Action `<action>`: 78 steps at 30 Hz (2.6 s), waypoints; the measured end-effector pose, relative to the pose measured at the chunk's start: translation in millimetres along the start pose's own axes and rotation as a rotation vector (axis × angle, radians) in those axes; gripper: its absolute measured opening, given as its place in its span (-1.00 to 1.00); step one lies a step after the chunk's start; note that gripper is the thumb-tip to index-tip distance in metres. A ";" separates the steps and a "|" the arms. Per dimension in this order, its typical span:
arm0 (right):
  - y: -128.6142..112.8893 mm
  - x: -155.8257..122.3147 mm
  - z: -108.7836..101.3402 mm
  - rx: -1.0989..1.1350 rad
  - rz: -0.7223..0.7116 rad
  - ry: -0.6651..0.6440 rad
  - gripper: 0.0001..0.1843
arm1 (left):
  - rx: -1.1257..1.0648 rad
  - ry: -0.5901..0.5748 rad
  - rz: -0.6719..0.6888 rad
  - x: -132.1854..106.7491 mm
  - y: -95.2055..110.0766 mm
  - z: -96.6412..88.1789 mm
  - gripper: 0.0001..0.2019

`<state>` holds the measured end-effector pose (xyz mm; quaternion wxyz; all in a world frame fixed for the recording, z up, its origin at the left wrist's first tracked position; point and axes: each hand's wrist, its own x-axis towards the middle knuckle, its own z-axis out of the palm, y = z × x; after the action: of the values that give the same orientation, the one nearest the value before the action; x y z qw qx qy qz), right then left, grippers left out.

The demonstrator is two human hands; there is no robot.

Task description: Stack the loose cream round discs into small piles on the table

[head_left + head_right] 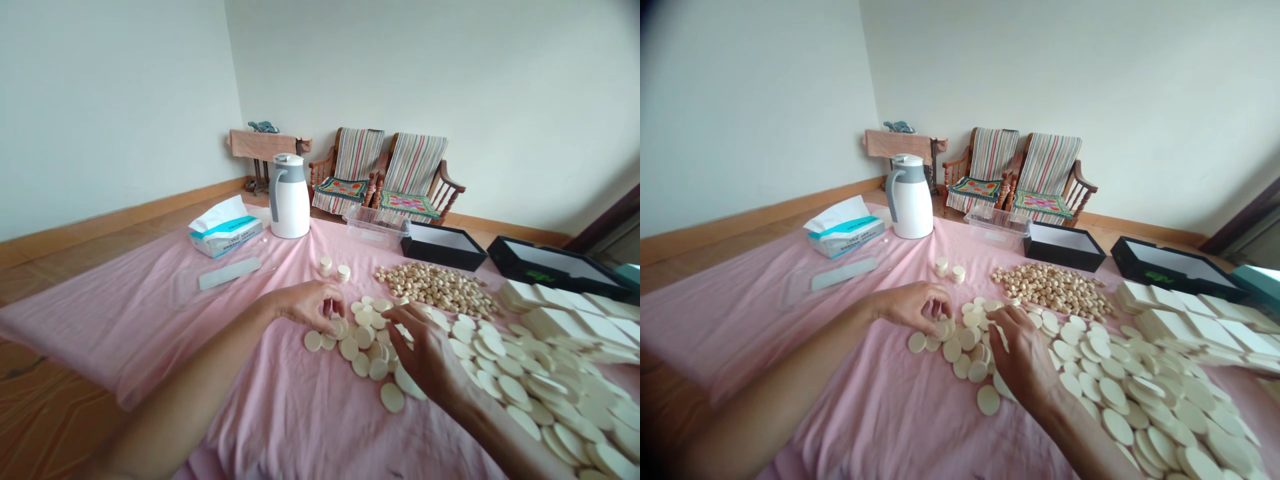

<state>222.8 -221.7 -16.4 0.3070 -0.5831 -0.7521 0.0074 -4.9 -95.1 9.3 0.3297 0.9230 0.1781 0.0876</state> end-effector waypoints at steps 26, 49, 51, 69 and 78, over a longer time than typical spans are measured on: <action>21.8 -15.4 4.1 0.094 -0.043 -0.009 -0.77 | 0.185 0.566 -0.393 5.1 -46.9 2.4 -0.80; 21.5 -15.7 7.0 0.086 -0.089 -0.013 -0.77 | 0.184 -0.055 0.039 6.2 5.7 11.3 -0.61; 20.9 -15.5 6.6 0.083 -0.083 -0.017 -0.79 | 0.185 -0.047 0.035 7.0 7.0 13.4 -0.63; 22.8 -16.0 8.4 0.069 -0.120 -0.042 -0.79 | 0.363 0.450 -0.468 -18.4 -49.4 -22.2 -0.75; 22.0 -16.0 7.9 0.046 -0.136 -0.028 -0.78 | 0.524 0.465 -0.643 -9.7 -37.3 -7.3 -0.71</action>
<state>240.4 -226.0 -38.3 0.3095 -0.5235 -0.7938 0.0118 -26.0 -67.8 -9.4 0.0477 0.8290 0.5399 0.1377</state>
